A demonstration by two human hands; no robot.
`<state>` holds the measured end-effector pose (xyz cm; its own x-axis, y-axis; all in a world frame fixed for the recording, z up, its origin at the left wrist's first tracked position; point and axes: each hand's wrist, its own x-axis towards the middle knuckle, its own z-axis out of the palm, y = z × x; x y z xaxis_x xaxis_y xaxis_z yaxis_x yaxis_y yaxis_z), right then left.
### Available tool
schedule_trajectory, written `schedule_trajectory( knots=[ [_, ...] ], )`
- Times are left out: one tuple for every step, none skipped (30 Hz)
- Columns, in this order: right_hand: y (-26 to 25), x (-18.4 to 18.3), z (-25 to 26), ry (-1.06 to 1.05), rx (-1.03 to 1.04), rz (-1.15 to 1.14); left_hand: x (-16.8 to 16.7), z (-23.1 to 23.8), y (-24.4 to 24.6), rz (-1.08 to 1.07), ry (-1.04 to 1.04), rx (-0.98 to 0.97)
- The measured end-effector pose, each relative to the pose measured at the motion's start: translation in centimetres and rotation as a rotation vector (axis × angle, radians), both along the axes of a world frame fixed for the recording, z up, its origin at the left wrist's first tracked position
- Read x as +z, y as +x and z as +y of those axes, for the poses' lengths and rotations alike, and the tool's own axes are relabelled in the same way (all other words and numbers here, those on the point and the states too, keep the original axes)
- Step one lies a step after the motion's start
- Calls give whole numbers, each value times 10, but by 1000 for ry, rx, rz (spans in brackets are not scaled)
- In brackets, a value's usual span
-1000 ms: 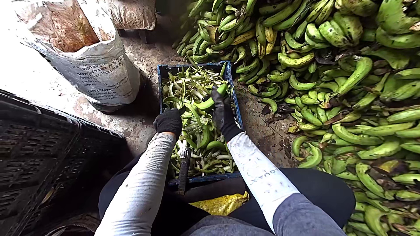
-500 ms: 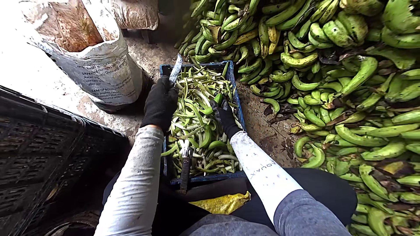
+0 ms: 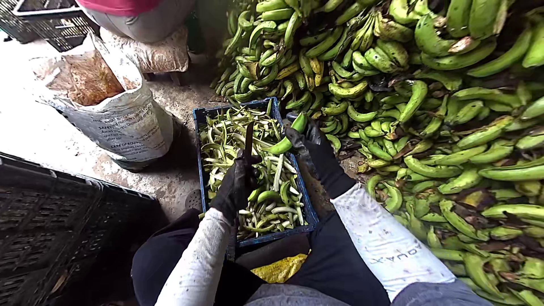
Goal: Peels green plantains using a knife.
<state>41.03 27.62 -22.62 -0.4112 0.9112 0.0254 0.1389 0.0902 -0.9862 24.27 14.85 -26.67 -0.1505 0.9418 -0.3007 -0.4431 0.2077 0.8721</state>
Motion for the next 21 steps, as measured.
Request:
schedule_trajectory(
  knots=[
    [2, -5, 0, -3, 0, -6, 0, -2, 3, -11, -1, -8],
    [2, -11, 0, -21, 1, -5, -1, -3, 4, 4, -7, -20],
    [2, -18, 1, -35, -5, 1, -1, -4, 3, 42, -22, -34],
    [0, -23, 3, -42, -16, 7, -2, -4, 2, 86, -50, -43],
    [-2, -26, 4, -57, -38, 21, -1, -3, 2, 131, -89, -43],
    [-4, -27, 5, -83, -66, 51, -1, -1, 4, 169, -135, -28],
    [-7, -27, 7, -113, -97, 87, -2, 1, 6, 212, -185, -3],
    [-10, -29, 10, -145, -129, 120, -5, 3, 8, 257, -229, 20],
    [-12, -33, 14, -170, -153, 144, -10, 4, 8, 327, -263, 21],
    [-15, -39, 18, -186, -174, 168, -18, 4, 8, 405, -288, 10],
    [-17, -46, 22, -199, -189, 187, -29, 5, 6, 486, -310, -7],
    [-21, -53, 25, -219, -208, 196, -40, 6, 4, 573, -337, -28],
    [-24, -58, 27, -244, -228, 189, -48, 7, 2, 659, -375, -57],
    [-27, -62, 27, -266, -240, 184, -53, 8, 0, 733, -426, -92],
    [-29, -64, 26, -286, -242, 183, -56, 9, -1, 784, -472, -120],
    [-31, -65, 25, -298, -248, 182, -60, 11, -2, 820, -506, -140],
    [-32, -66, 25, -307, -252, 192, -62, 11, -2, 849, -528, -155],
    [-32, -65, 24, -316, -249, 199, -64, 12, -2, 874, -543, -169],
    [-32, -64, 24, -322, -250, 205, -64, 13, -2, 896, -555, -180],
    [-33, -62, 23, -334, -254, 213, -62, 14, -2, 921, -565, -192],
    [-32, -61, 24, -355, -255, 217, -61, 15, -2, 945, -567, -199]
  ],
)
